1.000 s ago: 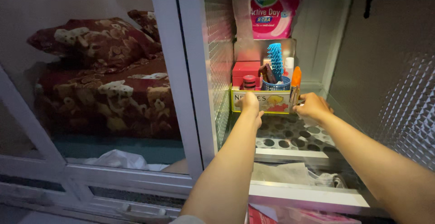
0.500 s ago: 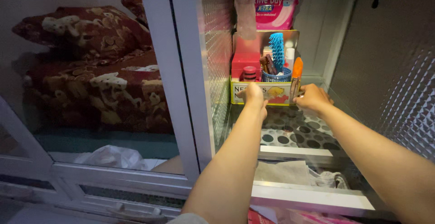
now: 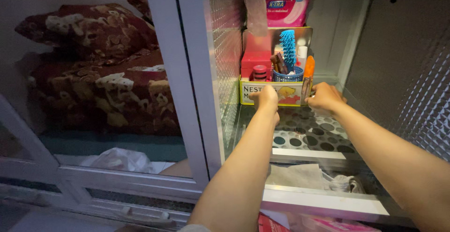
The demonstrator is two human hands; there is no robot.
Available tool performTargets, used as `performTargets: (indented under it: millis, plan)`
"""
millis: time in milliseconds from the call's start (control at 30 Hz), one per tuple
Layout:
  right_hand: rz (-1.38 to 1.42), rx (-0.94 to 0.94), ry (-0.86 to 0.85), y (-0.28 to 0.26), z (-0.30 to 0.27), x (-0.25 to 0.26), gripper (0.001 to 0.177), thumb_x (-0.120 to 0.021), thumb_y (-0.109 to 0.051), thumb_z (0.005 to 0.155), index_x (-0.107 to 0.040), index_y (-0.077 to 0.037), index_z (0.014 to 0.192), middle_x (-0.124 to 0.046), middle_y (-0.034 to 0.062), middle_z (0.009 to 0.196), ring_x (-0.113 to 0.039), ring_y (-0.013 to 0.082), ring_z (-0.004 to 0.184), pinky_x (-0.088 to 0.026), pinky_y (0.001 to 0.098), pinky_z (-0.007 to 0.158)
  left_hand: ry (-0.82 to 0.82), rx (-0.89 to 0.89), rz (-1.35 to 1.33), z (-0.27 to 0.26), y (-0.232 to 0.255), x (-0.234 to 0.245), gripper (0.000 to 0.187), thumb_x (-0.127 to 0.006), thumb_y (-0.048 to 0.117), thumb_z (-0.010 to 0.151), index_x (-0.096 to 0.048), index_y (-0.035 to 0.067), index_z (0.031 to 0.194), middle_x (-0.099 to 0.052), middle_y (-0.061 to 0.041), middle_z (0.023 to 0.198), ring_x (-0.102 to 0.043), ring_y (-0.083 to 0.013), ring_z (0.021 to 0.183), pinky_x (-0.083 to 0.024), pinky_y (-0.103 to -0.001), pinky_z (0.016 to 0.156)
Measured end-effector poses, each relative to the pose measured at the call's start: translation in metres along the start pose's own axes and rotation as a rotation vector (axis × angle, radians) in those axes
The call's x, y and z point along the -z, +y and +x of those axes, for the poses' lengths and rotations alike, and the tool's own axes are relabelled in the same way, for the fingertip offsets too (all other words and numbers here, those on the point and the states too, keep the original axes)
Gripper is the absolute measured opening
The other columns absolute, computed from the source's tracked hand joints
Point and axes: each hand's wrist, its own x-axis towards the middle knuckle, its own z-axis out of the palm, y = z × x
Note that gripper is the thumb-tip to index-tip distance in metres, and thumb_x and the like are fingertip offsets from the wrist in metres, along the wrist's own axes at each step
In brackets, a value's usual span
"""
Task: The person wipes and arranges personal care items inside a white cabinet with glass doors. They handle a small bottle, a pink pen, a blue hairbrush, and an orange comb, placing them into a blue basket and a metal tin on the shelf. The person also moves a plastic container and a box of tissues within the cabinet.
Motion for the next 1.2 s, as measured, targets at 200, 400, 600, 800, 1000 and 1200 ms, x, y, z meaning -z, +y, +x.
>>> performTargets:
  millis: [200,400,600,800,1000,1200]
  plan:
    - [-0.006,0.01,-0.035,0.006,0.012,-0.004,0.051,-0.082,-0.036,0.078,-0.075,-0.024,0.127,-0.078,0.0153,0.112,-0.071,0.0377,0.111,-0.052,0.0519,0.1,0.001,0.044,0.089,-0.011,0.001,0.006,0.058,-0.045,0.02,0.086,-0.043,0.0,0.139,-0.06,-0.028,0.133,-0.072,-0.0374,0.105,-0.056,-0.044,0.074]
    - [0.081,0.052,0.071,0.026,0.023,-0.014,0.072,-0.086,-0.026,0.065,-0.067,-0.008,0.133,-0.071,0.0209,0.122,-0.069,0.036,0.113,-0.053,0.0446,0.1,-0.022,-0.009,0.136,-0.018,-0.003,0.014,0.061,-0.053,0.02,0.084,-0.039,0.002,0.141,-0.059,-0.022,0.127,-0.065,-0.0275,0.091,-0.052,-0.036,0.058]
    - [0.051,0.066,0.293,0.031,-0.005,0.01,0.059,-0.075,-0.014,0.07,-0.069,-0.006,0.128,-0.075,0.0192,0.114,-0.07,0.035,0.111,-0.053,0.0438,0.101,-0.103,0.0,0.109,-0.022,-0.019,0.012,0.05,-0.052,0.019,0.082,-0.057,-0.002,0.127,-0.071,-0.023,0.108,-0.066,-0.0285,0.076,-0.044,-0.044,0.064]
    - [0.051,0.341,0.566,-0.029,-0.021,0.063,0.039,-0.066,-0.01,0.081,-0.074,-0.01,0.12,-0.075,0.0158,0.112,-0.07,0.0345,0.11,-0.054,0.0482,0.096,-0.145,-0.336,0.562,-0.028,-0.019,0.005,0.04,-0.061,0.021,0.071,-0.076,-0.002,0.102,-0.075,-0.027,0.111,-0.07,-0.0392,0.106,-0.052,-0.045,0.096]
    - [-0.197,0.312,0.298,-0.068,0.017,0.105,0.053,-0.077,-0.022,0.079,-0.069,-0.022,0.131,-0.063,0.0117,0.137,-0.061,0.0381,0.121,-0.051,0.0555,0.096,-0.188,-0.727,0.637,-0.023,-0.02,0.0,0.056,-0.06,0.022,0.072,-0.062,0.001,0.124,-0.064,-0.024,0.135,-0.056,-0.0389,0.13,-0.045,-0.044,0.11]
    - [-0.522,0.428,0.086,-0.062,0.087,0.106,0.082,-0.079,-0.029,0.079,-0.045,-0.029,0.153,-0.039,-0.0027,0.163,-0.053,0.0309,0.137,-0.052,0.0501,0.105,-0.083,-0.928,0.818,-0.027,-0.007,-0.009,0.07,-0.073,0.022,0.072,-0.05,0.001,0.134,-0.034,-0.023,0.159,-0.032,-0.0378,0.151,-0.031,-0.056,0.119]
